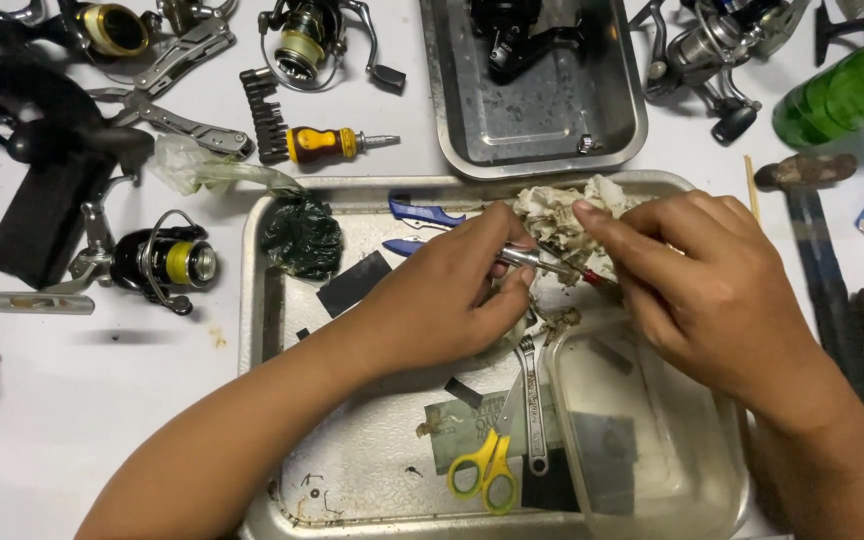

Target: Cleaning and assembling a fishing reel handle and its components on a workbench.

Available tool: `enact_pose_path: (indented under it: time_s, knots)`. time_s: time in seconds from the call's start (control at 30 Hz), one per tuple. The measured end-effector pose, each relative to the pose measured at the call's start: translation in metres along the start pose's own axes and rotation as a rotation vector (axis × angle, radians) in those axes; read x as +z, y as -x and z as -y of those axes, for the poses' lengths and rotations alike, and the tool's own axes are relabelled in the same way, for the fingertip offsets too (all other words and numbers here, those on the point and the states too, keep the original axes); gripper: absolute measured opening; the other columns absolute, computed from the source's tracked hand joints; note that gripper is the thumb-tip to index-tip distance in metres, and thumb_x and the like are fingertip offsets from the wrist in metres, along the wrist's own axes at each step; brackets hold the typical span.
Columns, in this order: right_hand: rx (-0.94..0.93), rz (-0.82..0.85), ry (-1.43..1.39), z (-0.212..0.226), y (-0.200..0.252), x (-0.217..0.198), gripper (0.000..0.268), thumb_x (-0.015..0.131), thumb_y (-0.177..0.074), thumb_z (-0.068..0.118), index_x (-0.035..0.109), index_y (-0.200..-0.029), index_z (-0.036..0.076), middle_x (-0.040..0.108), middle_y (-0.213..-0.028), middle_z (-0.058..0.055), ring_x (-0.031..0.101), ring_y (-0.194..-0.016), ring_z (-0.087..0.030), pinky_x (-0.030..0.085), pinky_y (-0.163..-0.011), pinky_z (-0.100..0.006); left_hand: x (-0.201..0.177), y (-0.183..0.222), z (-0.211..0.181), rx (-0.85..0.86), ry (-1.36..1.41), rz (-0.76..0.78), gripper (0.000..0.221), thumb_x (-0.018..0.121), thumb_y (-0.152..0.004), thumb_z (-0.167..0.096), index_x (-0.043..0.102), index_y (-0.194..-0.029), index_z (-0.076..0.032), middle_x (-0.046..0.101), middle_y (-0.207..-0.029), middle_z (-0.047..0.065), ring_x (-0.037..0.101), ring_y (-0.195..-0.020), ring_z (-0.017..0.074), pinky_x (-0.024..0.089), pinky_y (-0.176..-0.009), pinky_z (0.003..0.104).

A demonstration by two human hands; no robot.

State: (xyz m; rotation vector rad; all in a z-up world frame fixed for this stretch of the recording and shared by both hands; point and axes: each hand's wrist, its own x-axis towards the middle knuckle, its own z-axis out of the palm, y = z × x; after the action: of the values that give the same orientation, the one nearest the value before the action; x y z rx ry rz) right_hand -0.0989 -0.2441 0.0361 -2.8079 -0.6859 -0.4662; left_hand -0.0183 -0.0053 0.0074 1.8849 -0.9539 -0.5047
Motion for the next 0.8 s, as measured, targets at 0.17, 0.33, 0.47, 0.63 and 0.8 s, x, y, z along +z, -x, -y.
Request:
enact_pose_path:
  time_s: [0.17,0.33,0.47,0.63,0.8]
  knots:
    - [-0.061,0.012,0.06,-0.001,-0.004,0.001,0.035,0.071,-0.095,0.008,0.074,-0.129,0.014,0.062,-0.097,-0.008,0.056,-0.087,-0.03,0.037,-0.075,-0.045,-0.001,-0.001,-0.001,0.008,0.023,0.031,0.023,0.048,-0.097,-0.026,0.045,-0.112,-0.009,0.065,-0.112,0.011,0.064,-0.08,0.0225,0.048,-0.07,0.039]
    - [-0.184,-0.04,-0.071,-0.001,-0.01,0.005,0.023,0.073,-0.093,0.004,0.075,-0.116,0.006,0.067,-0.1,-0.011,0.056,-0.085,-0.032,0.038,-0.079,-0.045,-0.001,0.0,-0.002,-0.026,-0.004,0.074,0.024,0.049,-0.095,-0.027,0.046,-0.112,-0.011,0.064,-0.1,0.012,0.063,-0.081,0.0238,0.046,-0.069,0.038]
    - [-0.137,-0.034,-0.194,-0.003,-0.012,0.003,0.019,0.076,-0.09,0.002,0.076,-0.109,0.005,0.072,-0.101,-0.01,0.064,-0.09,-0.029,0.043,-0.083,-0.043,-0.002,0.0,-0.003,-0.036,0.017,0.075,0.025,0.05,-0.094,-0.026,0.048,-0.114,-0.012,0.066,-0.101,0.011,0.062,-0.079,0.0223,0.046,-0.071,0.037]
    - [-0.113,0.036,-0.449,-0.011,-0.012,0.01,0.016,0.066,-0.092,0.0,0.075,-0.104,0.006,0.067,-0.108,-0.015,0.067,-0.101,-0.03,0.052,-0.09,-0.041,-0.001,0.003,-0.002,0.048,0.036,0.078,0.025,0.052,-0.094,-0.027,0.049,-0.114,-0.013,0.066,-0.096,0.012,0.061,-0.073,0.0234,0.047,-0.071,0.037]
    - [0.088,0.023,-0.603,0.0,-0.014,0.014,0.014,0.067,-0.089,-0.004,0.075,-0.1,0.002,0.071,-0.102,-0.013,0.07,-0.098,-0.025,0.056,-0.091,-0.035,-0.007,0.002,-0.006,-0.004,0.168,0.107,0.02,0.052,-0.097,-0.024,0.051,-0.114,-0.013,0.055,-0.082,0.001,0.049,-0.064,0.012,0.043,-0.066,0.03]
